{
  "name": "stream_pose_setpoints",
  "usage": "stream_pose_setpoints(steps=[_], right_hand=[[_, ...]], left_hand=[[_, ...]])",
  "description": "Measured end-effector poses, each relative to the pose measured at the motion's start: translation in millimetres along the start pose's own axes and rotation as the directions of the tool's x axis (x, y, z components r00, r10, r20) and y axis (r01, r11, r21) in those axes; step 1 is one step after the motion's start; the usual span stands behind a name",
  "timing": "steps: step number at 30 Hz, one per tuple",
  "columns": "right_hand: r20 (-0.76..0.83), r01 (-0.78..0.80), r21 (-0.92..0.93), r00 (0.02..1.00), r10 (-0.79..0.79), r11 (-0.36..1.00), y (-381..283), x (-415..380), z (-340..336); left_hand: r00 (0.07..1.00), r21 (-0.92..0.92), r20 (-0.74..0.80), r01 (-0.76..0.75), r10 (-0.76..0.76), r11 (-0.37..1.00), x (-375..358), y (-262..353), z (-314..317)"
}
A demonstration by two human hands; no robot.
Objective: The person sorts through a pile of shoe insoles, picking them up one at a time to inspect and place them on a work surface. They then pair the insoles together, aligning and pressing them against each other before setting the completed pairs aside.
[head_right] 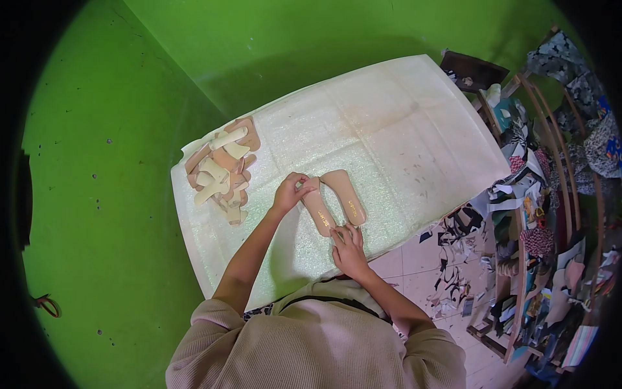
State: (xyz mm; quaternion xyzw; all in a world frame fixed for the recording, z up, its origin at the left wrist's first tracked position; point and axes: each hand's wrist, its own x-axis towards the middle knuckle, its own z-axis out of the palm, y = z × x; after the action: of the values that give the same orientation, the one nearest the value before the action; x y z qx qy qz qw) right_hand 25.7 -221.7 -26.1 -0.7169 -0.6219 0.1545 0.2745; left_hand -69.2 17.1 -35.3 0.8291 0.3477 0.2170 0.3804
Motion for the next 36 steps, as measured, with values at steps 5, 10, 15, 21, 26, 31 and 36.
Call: stream_pose_setpoints(steps=[5, 10, 15, 21, 26, 31, 36], right_hand=[[0.003, 0.002, -0.003, 1.0, -0.002, 1.0, 0, 0, 1], [-0.005, 0.004, -0.004, 1.0, -0.004, 1.0, 0, 0, 2], [-0.014, 0.0, 0.008, 1.0, 0.0, 1.0, 1, -1, 4], [-0.048, 0.003, -0.008, 0.999, -0.003, 1.0, 1, 0, 4], [-0.002, -0.03, -0.018, 1.0, 0.03, 0.999, 0, 1, 4], [0.023, -0.044, -0.017, 0.999, 0.045, 0.999, 0, 3, 4], [0.027, -0.043, -0.044, 0.999, 0.044, 0.998, -2, 4, 2]], left_hand=[[1.0, 0.013, 0.014, 0.021, -0.021, 1.0, -1, -2, 1], [1.0, 0.001, 0.003, 0.014, -0.014, 1.0, -3, 2, 0], [0.999, 0.022, -0.025, 0.026, -0.026, 0.999, -6, 3, 1], [0.997, 0.054, 0.041, 0.064, -0.067, 0.996, -5, -11, 5], [0.997, 0.049, 0.052, 0.053, -0.055, 0.997, -9, -11, 1], [0.989, 0.041, 0.112, 0.088, -0.092, 0.995, -7, -16, -2], [0.994, 0.106, 0.099, 0.04, -0.051, 0.994, -5, -26, 5]])
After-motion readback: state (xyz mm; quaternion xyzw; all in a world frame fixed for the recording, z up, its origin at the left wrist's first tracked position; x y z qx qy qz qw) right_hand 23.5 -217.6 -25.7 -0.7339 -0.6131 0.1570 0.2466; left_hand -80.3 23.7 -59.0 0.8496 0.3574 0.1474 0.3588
